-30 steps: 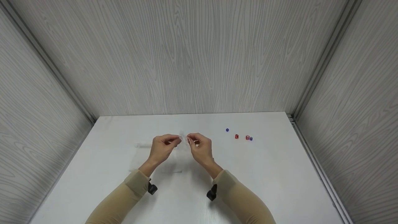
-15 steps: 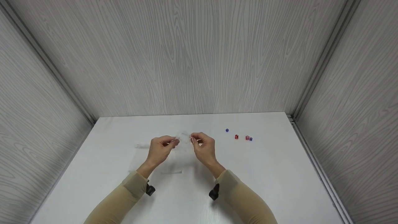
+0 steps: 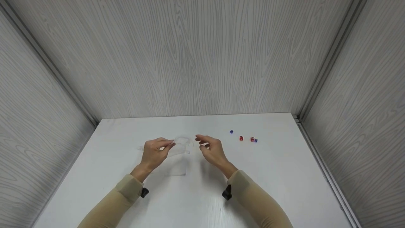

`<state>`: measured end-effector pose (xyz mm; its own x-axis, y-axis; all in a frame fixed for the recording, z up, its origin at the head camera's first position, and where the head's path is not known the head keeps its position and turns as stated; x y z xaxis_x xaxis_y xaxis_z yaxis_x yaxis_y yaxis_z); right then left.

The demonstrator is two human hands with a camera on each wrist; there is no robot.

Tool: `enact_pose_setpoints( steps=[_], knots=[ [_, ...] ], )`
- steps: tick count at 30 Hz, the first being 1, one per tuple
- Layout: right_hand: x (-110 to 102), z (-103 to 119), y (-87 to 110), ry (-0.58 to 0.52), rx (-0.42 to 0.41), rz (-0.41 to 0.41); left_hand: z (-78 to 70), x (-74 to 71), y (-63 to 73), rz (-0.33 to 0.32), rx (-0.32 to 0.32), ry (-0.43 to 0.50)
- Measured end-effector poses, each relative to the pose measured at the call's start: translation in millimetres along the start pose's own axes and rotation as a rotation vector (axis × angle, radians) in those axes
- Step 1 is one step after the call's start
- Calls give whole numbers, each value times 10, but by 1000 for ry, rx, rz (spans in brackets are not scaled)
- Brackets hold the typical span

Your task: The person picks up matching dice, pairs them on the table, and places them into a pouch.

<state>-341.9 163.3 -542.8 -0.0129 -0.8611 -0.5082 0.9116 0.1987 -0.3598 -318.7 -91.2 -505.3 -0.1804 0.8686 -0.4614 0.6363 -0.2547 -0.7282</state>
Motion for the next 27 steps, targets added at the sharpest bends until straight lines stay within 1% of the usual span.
enact_pose_setpoints(
  steps=[3,5,8,10,12,17,19,21,27],
  knots=[
    [-112,-103,19,55,38,35,-7,-51,33,-7,72,-94],
    [-197,-184,36,102,63,43,-4,-80,52,-10,111,-154],
    [-328,-327,70,180,93,51,22,-116,76,-13,146,-215],
    [-399,-422,96,237,102,79,35,-143,89,-16,163,-244],
    [-448,-513,123,285,103,134,43,-172,102,-24,181,-269],
    [-460,-687,213,374,123,324,25,-233,115,-29,242,-337],
    [-437,-735,258,392,143,376,26,-246,118,-27,255,-347],
    [-407,-778,300,398,165,400,35,-256,120,-26,256,-346],
    [-379,-818,344,385,219,385,66,-268,133,-26,250,-342]
  ],
)
Point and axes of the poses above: each hand's wrist, its own y-axis away from the middle knuckle, its own x-axis out of the palm, z = x × y, the point moved 4 cm from there along -y, towards the middle knuckle, and after that the axes turned 11 degrees about y, right-handed, at the moved point
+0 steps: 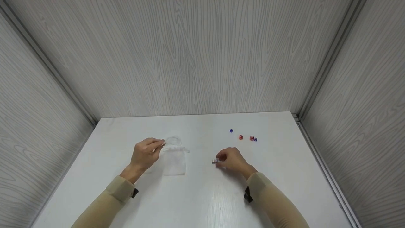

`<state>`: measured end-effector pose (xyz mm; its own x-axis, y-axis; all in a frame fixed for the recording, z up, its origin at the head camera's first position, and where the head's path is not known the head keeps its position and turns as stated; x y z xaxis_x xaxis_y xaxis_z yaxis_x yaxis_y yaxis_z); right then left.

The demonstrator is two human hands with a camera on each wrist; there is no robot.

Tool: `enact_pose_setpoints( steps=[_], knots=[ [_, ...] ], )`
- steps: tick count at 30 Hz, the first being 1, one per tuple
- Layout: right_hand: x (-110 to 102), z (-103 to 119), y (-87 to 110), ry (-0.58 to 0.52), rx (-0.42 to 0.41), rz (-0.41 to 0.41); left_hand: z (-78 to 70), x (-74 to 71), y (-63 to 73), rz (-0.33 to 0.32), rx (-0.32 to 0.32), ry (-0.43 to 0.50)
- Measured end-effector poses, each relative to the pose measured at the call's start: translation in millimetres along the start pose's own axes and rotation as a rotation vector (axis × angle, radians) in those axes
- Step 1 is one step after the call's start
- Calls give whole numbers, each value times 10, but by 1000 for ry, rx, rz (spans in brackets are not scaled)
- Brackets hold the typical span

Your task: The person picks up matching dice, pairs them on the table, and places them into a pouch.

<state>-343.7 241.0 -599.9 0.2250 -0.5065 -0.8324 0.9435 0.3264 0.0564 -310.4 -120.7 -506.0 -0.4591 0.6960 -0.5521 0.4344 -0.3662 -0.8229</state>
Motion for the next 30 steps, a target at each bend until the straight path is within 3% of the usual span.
enact_pose_setpoints(
  steps=[18,30],
  knots=[
    [-2,-35,7,-17,50,-6,-11,28,-6,18,-21,4],
    [-92,85,-43,-126,51,-133,-38,40,5,43,-39,42]
  ],
)
Point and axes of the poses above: each hand's wrist, its own y-axis away from the middle knuckle, its own x-axis out of the palm, z = x × y, the point moved 4 cm from there along -y, towards the middle knuckle, and after that the axes turned 11 degrees about y, right-handed, at the moved point
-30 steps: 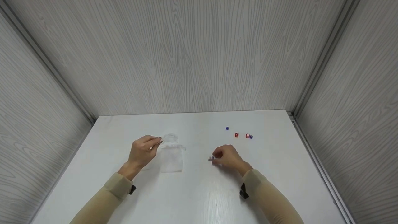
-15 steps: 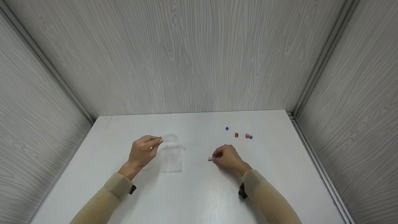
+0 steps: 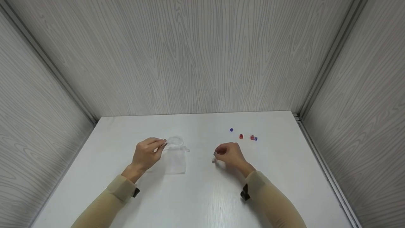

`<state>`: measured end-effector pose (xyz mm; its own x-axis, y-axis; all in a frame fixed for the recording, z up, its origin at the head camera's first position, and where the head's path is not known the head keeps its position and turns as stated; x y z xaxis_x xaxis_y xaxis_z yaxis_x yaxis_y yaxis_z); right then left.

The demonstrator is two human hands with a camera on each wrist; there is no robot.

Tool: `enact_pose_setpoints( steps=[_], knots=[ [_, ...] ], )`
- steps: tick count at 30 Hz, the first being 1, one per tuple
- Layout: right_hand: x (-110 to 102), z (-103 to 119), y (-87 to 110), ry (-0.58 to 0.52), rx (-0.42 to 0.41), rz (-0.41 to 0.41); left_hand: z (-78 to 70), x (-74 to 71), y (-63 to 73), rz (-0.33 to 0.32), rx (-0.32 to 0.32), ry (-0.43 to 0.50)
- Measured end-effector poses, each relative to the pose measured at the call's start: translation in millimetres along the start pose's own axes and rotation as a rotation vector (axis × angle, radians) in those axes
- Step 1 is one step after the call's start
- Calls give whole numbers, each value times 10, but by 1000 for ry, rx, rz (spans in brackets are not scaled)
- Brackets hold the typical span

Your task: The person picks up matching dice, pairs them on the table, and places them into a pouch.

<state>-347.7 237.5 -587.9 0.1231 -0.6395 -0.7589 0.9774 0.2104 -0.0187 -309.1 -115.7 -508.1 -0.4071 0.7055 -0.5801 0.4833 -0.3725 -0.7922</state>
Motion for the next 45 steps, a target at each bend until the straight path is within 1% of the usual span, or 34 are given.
enact_pose_setpoints(
  steps=[6,14,21,23,26,28,33,37,41,45],
  knots=[
    [-70,161,-33,-68,-59,-64,-40,5,-40,14,16,-1],
    [-118,471,-64,-143,-144,-89,-66,47,-81,42,30,0],
    [-117,784,-131,-184,-262,-116,-86,99,-87,50,36,11],
    [-103,871,-148,-203,-306,-119,-96,109,-94,45,46,9],
    [-75,984,-174,-217,-345,-114,-120,122,-116,42,67,-3],
    [-57,1048,-191,-218,-353,-113,-139,129,-136,45,80,-11],
    [-13,1169,-246,-205,-341,-121,-173,161,-174,48,98,-22],
    [10,1236,-274,-204,-358,-135,-175,180,-191,48,112,-15],
    [31,1264,-292,-212,-359,-142,-161,187,-197,41,115,-6],
    [35,1247,-292,-213,-337,-140,-141,191,-190,39,106,-1]
  ],
)
Point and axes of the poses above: each hand's wrist, its own y-axis away from the middle knuckle, its own x-axis out of the palm, z = x × y, the point moved 4 cm from there along -y, towards the middle knuckle, and after that the axes turned 11 degrees about y, right-handed, at the moved point
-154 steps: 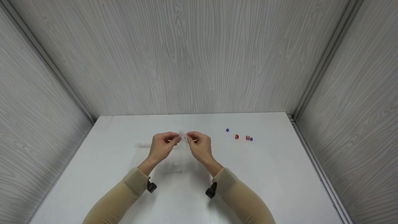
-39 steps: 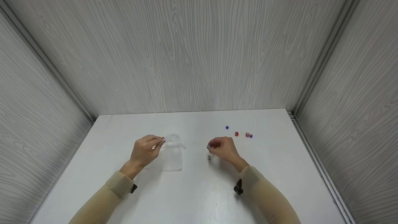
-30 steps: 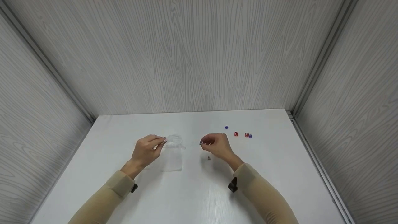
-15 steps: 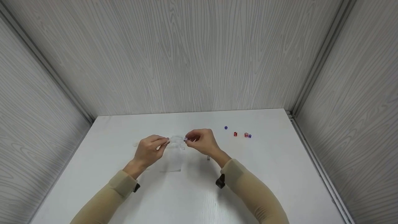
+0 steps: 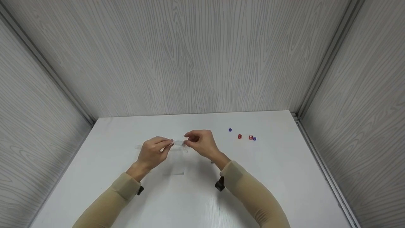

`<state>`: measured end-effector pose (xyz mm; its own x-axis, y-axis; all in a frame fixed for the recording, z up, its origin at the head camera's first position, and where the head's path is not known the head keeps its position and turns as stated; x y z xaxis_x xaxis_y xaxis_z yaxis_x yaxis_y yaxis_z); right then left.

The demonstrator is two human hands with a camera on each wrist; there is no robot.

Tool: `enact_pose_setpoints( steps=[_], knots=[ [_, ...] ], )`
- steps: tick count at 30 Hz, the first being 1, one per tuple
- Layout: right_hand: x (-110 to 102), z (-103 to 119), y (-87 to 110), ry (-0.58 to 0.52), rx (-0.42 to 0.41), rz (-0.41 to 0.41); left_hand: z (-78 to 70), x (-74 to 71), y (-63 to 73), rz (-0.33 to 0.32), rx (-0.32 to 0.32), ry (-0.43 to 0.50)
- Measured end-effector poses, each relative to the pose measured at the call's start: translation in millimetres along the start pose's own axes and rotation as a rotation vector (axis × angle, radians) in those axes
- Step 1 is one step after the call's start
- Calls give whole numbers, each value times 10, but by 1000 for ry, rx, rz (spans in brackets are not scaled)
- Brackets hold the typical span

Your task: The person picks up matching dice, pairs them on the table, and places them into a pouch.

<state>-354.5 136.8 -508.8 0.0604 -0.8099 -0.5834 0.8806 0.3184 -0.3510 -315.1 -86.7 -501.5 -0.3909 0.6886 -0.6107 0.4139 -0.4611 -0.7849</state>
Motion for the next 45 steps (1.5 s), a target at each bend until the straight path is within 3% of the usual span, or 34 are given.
enact_pose_setpoints(
  steps=[13,23,31,45],
  knots=[
    [-218,-281,146,-52,69,-40,41,-40,33,-12,-49,25],
    [-308,-521,302,61,129,-50,42,-75,35,-13,-54,8],
    [-323,-725,444,106,186,-5,37,-88,50,-29,-38,8],
    [-257,-1075,698,130,284,151,24,-145,48,-48,-25,2]
  ],
)
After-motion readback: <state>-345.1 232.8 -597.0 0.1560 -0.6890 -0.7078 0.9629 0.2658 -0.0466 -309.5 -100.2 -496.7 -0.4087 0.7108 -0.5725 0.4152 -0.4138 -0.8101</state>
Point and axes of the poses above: each hand's wrist, its own y-axis away from the middle knuckle, its own x-axis out of the palm, z = x × y, the point moved 4 cm from there along -y, towards the middle knuckle, and after that the axes turned 11 degrees about y, right-handed, at the moved point
